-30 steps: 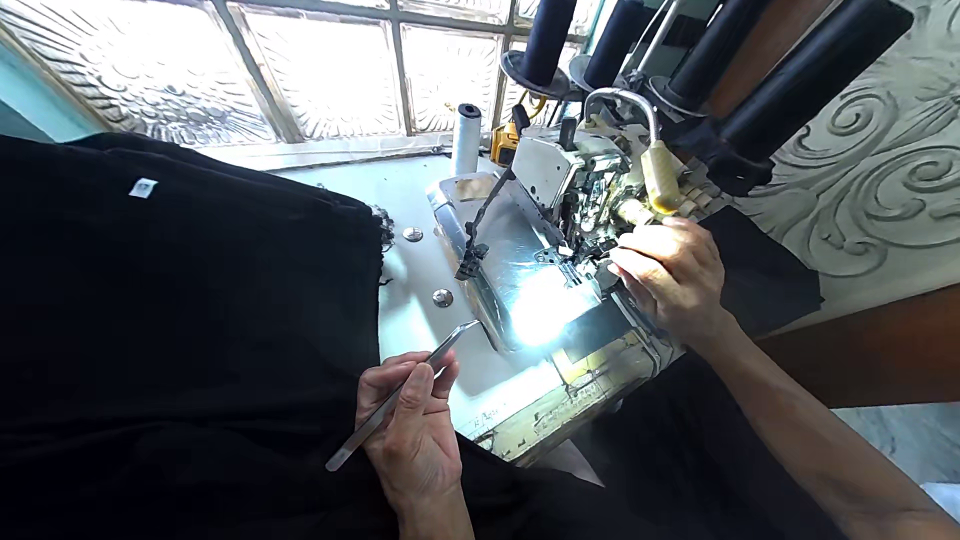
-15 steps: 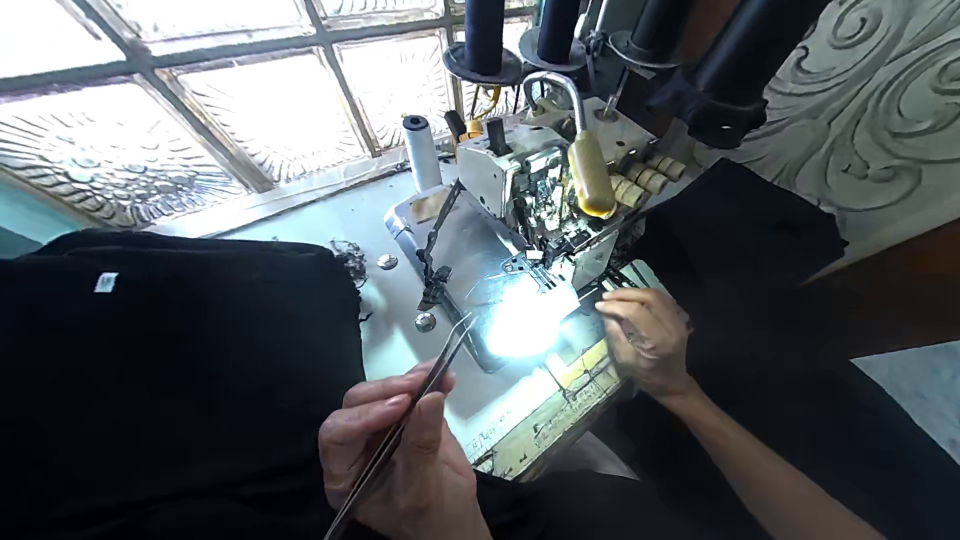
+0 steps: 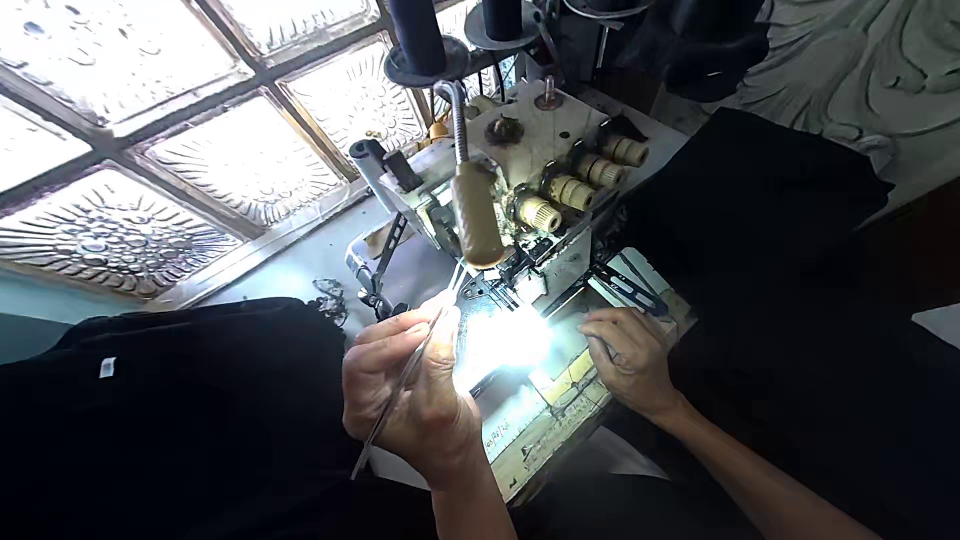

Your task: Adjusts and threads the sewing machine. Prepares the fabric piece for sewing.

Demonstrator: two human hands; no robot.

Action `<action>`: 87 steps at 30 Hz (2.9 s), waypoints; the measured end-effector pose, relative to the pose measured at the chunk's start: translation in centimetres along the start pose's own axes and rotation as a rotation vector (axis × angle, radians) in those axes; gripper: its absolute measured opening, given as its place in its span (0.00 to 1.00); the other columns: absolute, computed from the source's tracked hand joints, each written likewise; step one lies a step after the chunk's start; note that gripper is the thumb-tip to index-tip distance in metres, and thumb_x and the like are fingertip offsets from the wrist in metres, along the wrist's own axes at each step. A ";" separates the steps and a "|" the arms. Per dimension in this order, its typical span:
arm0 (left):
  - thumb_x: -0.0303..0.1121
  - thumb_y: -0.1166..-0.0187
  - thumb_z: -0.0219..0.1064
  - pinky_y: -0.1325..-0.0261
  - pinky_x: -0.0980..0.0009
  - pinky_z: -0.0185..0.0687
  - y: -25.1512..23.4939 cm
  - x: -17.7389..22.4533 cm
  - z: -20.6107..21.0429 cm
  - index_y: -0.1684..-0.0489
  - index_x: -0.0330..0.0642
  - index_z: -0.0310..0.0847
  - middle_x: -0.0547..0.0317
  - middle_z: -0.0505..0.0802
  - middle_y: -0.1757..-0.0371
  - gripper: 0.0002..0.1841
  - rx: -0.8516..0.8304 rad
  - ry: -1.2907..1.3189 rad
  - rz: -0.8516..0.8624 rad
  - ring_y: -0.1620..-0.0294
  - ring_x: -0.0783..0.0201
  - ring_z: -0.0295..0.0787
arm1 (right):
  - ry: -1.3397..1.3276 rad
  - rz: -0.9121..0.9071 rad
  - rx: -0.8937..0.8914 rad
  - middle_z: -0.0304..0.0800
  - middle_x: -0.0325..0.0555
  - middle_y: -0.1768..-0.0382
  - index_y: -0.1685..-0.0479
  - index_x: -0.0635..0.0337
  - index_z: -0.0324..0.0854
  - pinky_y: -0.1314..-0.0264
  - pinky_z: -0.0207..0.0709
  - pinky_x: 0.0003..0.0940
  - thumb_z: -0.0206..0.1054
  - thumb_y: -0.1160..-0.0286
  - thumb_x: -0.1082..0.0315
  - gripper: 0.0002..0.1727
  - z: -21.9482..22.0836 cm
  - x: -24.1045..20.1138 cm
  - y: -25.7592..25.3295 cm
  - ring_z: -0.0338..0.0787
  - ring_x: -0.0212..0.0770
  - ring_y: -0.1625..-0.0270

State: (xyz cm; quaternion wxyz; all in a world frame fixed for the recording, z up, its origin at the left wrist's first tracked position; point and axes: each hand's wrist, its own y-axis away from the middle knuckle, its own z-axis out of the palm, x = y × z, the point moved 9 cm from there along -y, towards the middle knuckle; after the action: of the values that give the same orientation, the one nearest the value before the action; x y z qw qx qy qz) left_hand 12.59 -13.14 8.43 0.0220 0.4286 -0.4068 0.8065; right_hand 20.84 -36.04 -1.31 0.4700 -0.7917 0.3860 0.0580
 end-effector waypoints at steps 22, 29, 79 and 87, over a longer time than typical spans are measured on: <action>0.21 0.32 0.72 0.59 0.77 0.89 0.0 0.7 1.1 0.65 0.48 0.88 0.69 0.94 0.58 0.08 0.024 -0.132 0.115 0.54 0.72 0.92 | -0.001 -0.001 0.018 0.97 0.45 0.57 0.64 0.55 0.94 0.47 0.82 0.31 0.63 0.26 0.69 0.12 0.0 -0.1 0.0 0.92 0.42 0.53; 0.22 0.31 0.72 0.51 0.76 0.88 0.3 1.0 1.2 0.68 0.49 0.88 0.71 0.93 0.60 0.07 0.014 -0.147 0.168 0.53 0.73 0.91 | 0.011 -0.002 0.031 0.97 0.45 0.58 0.64 0.54 0.95 0.48 0.82 0.31 0.63 0.26 0.69 0.12 -0.1 -0.1 0.0 0.92 0.42 0.53; 0.22 0.29 0.68 0.47 0.81 0.84 1.2 2.1 3.0 0.68 0.43 0.83 0.68 0.90 0.58 0.04 -0.021 -0.281 0.292 0.48 0.77 0.88 | 0.032 -0.008 0.015 0.97 0.47 0.59 0.64 0.56 0.94 0.49 0.82 0.32 0.63 0.27 0.69 0.12 -0.1 0.0 0.0 0.93 0.43 0.55; 0.21 0.31 0.69 0.54 0.73 0.91 -0.4 -0.5 1.4 0.64 0.50 0.85 0.70 0.94 0.59 0.09 -0.005 -0.019 0.039 0.56 0.71 0.93 | 0.044 -0.012 0.016 0.97 0.46 0.59 0.64 0.55 0.94 0.50 0.82 0.32 0.62 0.27 0.69 0.12 0.0 0.0 0.0 0.93 0.42 0.55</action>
State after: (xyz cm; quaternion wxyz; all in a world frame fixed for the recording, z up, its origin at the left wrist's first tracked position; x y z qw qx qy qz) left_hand 14.00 -13.66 8.77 0.0038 0.4281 -0.4173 0.8016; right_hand 20.81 -36.08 -1.32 0.4680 -0.7913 0.3919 0.0343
